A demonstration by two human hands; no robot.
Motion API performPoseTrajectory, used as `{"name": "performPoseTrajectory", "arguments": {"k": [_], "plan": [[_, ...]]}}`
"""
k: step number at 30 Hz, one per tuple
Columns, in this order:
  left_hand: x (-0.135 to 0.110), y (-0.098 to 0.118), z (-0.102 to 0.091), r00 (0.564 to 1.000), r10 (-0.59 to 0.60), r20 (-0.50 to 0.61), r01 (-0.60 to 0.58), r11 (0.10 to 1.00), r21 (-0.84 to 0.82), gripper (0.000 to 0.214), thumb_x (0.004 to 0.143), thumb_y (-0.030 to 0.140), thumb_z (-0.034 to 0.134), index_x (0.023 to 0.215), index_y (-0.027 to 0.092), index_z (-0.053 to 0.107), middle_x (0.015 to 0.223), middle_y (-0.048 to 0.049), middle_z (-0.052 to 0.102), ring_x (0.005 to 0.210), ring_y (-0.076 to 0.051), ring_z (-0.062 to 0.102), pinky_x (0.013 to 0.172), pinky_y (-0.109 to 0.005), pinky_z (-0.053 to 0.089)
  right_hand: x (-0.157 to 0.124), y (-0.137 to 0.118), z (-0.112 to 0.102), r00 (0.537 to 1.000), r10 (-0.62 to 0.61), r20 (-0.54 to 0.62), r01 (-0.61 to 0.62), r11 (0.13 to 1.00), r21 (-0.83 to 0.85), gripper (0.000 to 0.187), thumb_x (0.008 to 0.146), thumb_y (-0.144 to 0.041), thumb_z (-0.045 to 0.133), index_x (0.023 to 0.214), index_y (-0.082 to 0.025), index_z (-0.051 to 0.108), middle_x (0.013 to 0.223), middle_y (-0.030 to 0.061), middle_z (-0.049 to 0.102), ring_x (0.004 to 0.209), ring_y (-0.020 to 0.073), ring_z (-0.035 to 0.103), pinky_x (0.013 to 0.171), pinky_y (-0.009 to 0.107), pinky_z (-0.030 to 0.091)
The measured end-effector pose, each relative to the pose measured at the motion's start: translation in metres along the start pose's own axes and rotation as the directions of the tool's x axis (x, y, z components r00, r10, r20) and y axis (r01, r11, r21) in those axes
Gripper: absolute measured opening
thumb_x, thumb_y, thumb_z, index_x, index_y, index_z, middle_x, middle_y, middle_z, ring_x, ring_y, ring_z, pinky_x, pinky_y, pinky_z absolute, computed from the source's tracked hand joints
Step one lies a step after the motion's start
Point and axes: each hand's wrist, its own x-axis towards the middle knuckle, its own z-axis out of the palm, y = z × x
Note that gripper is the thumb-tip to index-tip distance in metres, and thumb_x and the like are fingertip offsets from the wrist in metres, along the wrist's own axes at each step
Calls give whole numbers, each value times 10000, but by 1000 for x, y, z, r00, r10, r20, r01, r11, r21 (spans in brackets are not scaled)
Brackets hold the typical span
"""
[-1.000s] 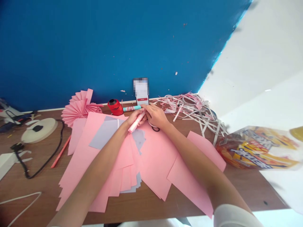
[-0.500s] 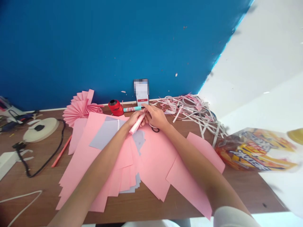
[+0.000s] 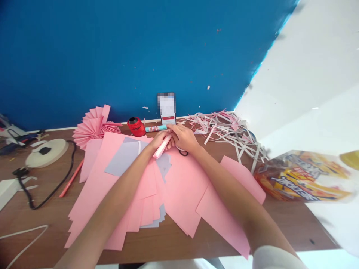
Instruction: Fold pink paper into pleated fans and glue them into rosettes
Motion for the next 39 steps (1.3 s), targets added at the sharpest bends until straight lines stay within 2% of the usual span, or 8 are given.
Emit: {"name": "performPoseTrajectory", "arguments": {"k": [5,9,17,24,29,35,39], "plan": [[0,-1,1,1000,-9,-10,9,1000,3,416,885,385,392,629,123,590,463,-73,578,387,-128,536,380,-220,377,2,-2,-1,1000,1,10,-1,1000,-10,339,952,-225,403,1251,-206,564,1110,92,672,1067,236,590,885,346,465],[1,-3,-1,1000,-11,18,11,1000,-24,372,867,331,373,660,113,592,481,-77,588,379,-134,536,371,-227,385,3,-4,-2,999,-34,26,34,999,-25,344,961,-210,376,1254,-191,556,1081,100,670,1031,234,594,857,343,467],[2,-6,-4,1000,10,28,-8,997,-78,340,859,362,393,798,94,594,584,-84,645,424,-143,571,407,-240,431,1,0,1,993,-92,-67,89,995,-46,309,956,-219,413,1229,-217,559,1012,75,681,974,244,596,804,356,478],[3,-5,-2,999,20,33,-19,998,-55,327,850,330,384,731,97,581,557,-87,631,417,-136,569,395,-229,422,2,1,2,996,-80,-42,78,996,-53,302,948,-192,418,1212,-208,563,1035,77,672,1002,238,599,819,347,479],[1,-3,1,999,44,19,-44,998,-47,294,842,303,391,840,85,589,537,-66,624,402,-146,563,378,-233,425,3,0,1,997,-78,-21,77,996,-41,314,961,-202,385,1228,-200,551,1065,95,661,1028,241,593,836,354,478],[1,-4,0,999,47,19,-46,996,-78,315,854,319,388,951,82,572,572,-60,640,409,-147,569,384,-235,432,2,2,2,997,-48,-64,47,999,-17,338,944,-203,423,1271,-201,509,1090,94,655,1066,243,580,868,363,479],[2,-4,0,999,46,23,-44,996,-74,321,866,326,374,965,89,566,575,-55,638,413,-143,570,393,-231,431,2,2,3,996,-53,-70,51,998,-34,297,947,-202,420,1220,-210,536,1025,80,670,998,239,590,824,355,479]]}}
